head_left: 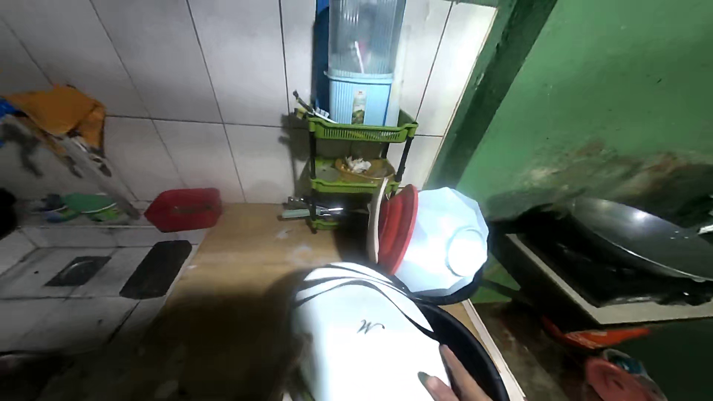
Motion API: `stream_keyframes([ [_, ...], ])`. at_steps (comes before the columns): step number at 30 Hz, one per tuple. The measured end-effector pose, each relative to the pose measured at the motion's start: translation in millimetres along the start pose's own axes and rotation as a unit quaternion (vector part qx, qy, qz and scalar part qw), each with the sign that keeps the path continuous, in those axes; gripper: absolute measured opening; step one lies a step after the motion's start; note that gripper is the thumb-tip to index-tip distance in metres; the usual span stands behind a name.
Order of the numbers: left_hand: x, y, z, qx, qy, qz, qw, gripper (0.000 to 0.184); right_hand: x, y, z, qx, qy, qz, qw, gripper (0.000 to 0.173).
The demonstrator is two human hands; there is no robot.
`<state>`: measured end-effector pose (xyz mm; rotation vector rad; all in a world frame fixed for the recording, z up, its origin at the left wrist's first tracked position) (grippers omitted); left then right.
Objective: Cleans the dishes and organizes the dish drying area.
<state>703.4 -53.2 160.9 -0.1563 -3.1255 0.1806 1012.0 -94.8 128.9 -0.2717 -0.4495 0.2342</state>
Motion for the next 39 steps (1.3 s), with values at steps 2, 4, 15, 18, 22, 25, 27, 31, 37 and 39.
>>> stream_keyframes([
  [2, 36.7, 21.3, -25.2, -0.074, 0.163, -0.017, 0.984, 0.031, -27.2, 36.7, 19.8, 0.011, 0.125, 0.048, 0.991, 0.079],
  [4, 56.3, 55.1, -63.4, -0.083, 0.245, -0.049, 0.965, 0.03, -51.1, 77.9, 38.6, 0.037, 0.262, 0.077, 0.961, 0.074],
  [15, 2.3, 205.3, -163.7, -0.065, 0.243, 0.031, 0.967, 0.064, 26.7, 113.6, 102.1, 0.228, -0.151, -0.243, 0.931, 0.036],
  [18, -23.0, 221.8, -180.5, -0.071, 0.306, 0.062, 0.947, 0.066, 89.3, 94.1, 78.4, 0.234, -0.243, -0.407, 0.849, 0.055],
  [22, -79.8, 221.9, -204.9, -0.071, 0.397, 0.11, 0.908, 0.07, 125.1, 121.9, 28.0, 0.127, -0.188, -0.376, 0.898, 0.104],
  [25, -112.1, 224.2, -211.6, -0.075, 0.449, 0.125, 0.881, 0.073, 119.2, 122.3, 23.6, 0.142, -0.203, -0.387, 0.888, 0.106],
  [27, -124.0, 226.4, -210.9, -0.066, 0.462, 0.127, 0.875, 0.075, 116.9, 121.8, 17.7, 0.156, -0.222, -0.399, 0.876, 0.103],
  [31, -137.2, 236.1, -197.9, -0.045, 0.481, 0.123, 0.867, 0.072, 116.1, 118.3, 11.6, 0.17, -0.218, -0.402, 0.873, 0.099],
  [37, -145.9, 254.7, -161.8, -0.035, 0.439, 0.144, 0.886, 0.077, 125.5, 112.2, 5.6, 0.177, -0.197, -0.401, 0.877, 0.097],
  [39, -147.4, 254.7, -148.4, -0.026, 0.431, 0.141, 0.891, 0.075, 128.0, 112.0, 0.1, 0.178, -0.188, -0.399, 0.88, 0.095],
])
Point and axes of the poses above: each hand's wrist, its own y-axis towards the middle knuckle, its own x-axis out of the back of the hand, z = x × y, the point moved 10 cm from there along y, towards the middle knuckle, and after that the axes turned 15 degrees about z, right-handed, at the moved point
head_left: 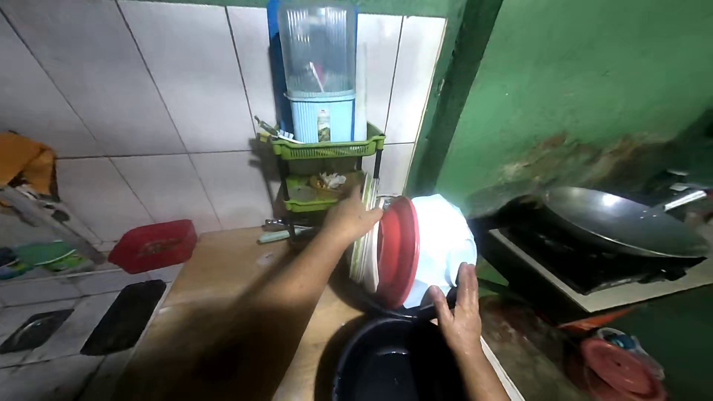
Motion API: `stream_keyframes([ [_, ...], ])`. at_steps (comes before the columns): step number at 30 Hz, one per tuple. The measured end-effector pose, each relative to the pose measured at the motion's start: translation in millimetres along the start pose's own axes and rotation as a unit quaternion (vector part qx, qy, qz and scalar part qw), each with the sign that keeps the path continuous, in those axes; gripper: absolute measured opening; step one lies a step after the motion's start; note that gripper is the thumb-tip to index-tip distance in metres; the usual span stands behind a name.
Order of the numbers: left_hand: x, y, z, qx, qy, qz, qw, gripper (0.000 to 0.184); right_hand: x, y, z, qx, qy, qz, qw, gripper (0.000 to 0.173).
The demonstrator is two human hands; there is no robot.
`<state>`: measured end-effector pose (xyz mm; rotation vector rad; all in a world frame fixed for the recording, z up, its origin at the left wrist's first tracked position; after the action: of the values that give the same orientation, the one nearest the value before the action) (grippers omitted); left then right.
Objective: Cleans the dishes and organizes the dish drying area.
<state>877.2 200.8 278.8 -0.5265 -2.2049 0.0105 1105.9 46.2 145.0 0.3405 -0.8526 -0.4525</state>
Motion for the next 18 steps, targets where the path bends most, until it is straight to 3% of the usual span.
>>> stream_keyframes([
  [6, -20.2, 1.2, 8.7, -0.035, -0.062, -0.005, 0.997, 0.087, 6.2, -6.9, -14.6, 0.01, 0.025, 0.012, 1.0, 0.091],
  [9, -20.5, 2.0, 15.5, -0.098, -0.138, -0.039, 0.985, 0.085, 11.3, -9.5, -17.8, 0.013, 0.059, 0.02, 0.998, 0.085],
  [12, -20.8, -10.9, 26.6, -0.108, -0.164, -0.051, 0.979, 0.078, 16.6, -12.0, -18.4, 0.0, 0.076, 0.038, 0.996, 0.081],
  [15, -21.5, -39.5, 47.0, -0.093, -0.146, -0.045, 0.984, 0.073, 27.8, -15.4, -19.5, -0.02, 0.059, 0.082, 0.995, 0.074],
  [18, -35.7, -85.1, 96.3, -0.05, -0.068, -0.024, 0.996, 0.062, 44.8, -38.5, -38.5, -0.115, 0.024, 0.19, 0.975, 0.054],
])
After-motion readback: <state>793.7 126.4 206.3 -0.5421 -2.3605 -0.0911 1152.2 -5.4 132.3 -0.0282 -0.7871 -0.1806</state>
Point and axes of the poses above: each hand's wrist, its own y-axis towards the middle knuckle, its own x-axis out of the back of the hand, z = x × y, the point moved 10 cm from there along y, towards the middle knuckle, and after that the axes turned 15 degrees about z, right-handed, at the moved point
